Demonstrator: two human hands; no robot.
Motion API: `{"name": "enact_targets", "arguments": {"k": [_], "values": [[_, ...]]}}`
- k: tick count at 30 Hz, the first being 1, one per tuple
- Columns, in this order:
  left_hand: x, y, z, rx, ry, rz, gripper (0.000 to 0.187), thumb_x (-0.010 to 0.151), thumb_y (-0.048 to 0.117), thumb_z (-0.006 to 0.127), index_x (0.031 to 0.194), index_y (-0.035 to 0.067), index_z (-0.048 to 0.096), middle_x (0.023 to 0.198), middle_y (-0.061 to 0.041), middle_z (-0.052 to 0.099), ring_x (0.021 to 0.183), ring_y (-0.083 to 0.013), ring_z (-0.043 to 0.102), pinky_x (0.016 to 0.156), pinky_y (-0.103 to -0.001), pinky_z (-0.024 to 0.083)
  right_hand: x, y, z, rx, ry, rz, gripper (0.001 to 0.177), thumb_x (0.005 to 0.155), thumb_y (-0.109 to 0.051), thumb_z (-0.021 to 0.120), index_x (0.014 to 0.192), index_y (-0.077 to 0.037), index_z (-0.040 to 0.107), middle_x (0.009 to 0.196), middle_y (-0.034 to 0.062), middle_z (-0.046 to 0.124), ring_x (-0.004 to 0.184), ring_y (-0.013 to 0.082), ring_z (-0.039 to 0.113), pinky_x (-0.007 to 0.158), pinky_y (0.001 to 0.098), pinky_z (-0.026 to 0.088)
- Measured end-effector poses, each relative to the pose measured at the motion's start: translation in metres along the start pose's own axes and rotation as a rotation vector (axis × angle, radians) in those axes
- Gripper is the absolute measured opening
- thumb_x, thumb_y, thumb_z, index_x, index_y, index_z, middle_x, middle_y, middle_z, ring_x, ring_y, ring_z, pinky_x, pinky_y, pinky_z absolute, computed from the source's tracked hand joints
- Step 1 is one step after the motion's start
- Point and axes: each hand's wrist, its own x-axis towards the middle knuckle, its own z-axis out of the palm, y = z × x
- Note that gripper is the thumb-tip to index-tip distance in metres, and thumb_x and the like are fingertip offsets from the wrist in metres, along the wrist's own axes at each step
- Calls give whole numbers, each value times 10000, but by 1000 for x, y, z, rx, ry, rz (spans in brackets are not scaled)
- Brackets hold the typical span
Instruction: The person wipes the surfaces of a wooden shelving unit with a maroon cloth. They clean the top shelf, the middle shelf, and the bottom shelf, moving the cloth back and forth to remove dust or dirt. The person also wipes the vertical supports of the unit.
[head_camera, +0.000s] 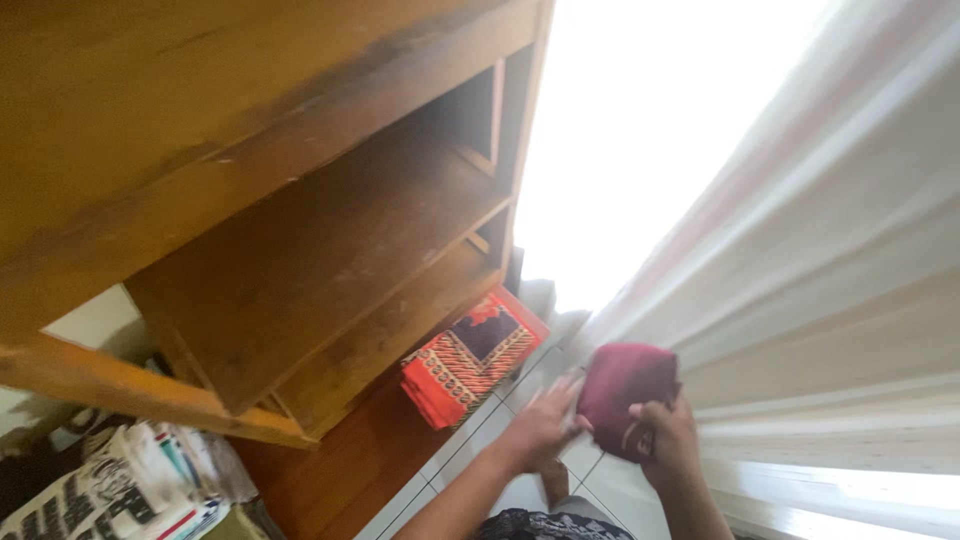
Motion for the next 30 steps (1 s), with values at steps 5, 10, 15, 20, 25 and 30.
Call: {"name": "enact_targets", "arguments": {"k": [5,10,15,20,25,30], "values": [[-7,-45,46,-394,-296,-393,793,1018,630,423,1560,53,376,1619,-172,396,1500,-301,400,1233,-461,322,21,-60,-11,-610,101,-171,582,721,-29,650,1282,-88,507,1027,127,661,853,244,692,730,408,585],[37,-11,61,-1431,-65,-51,847,858,574,587,1578,208,329,1535,-96,527,1389,-211,532,1116,-446,459,12,-44,4,-1050,-363,-287,429,780,-148,753,1161,-47,582,1057,149,645,997,273,683,881,391,550],[57,6,61,-1602,171,-494,572,1036,397,572,1422,-21,508,1285,-192,642,1190,-320,618,1008,-514,522,-3,-85,10,-1061,-937,-398,541,862,-150,731,1361,-48,547,1410,183,543,1302,347,561,1049,432,483],[68,25,62,-1696,373,-676,477,1007,325,483,1385,40,545,1253,-140,710,1178,-280,689,1021,-477,556,-14,-130,-4,-902,-755,-1062,606,965,-308,699,1458,-28,483,1597,213,418,1497,397,432,1199,504,385],[76,26,83,-1741,296,-495,485,1041,301,501,1429,12,518,1281,-132,690,1190,-271,656,1021,-452,538,58,-76,-29,-1216,-855,-1168,645,1013,-449,524,1501,-32,462,1637,229,368,1542,414,325,1246,547,246],[77,19,100,-1275,395,-555,437,1044,241,537,1424,25,542,1274,-109,678,1151,-234,639,1000,-400,509,157,1,-107,-1362,-629,-32,639,1084,-479,344,1440,35,477,1493,294,502,1441,399,459,1247,437,349]]}}
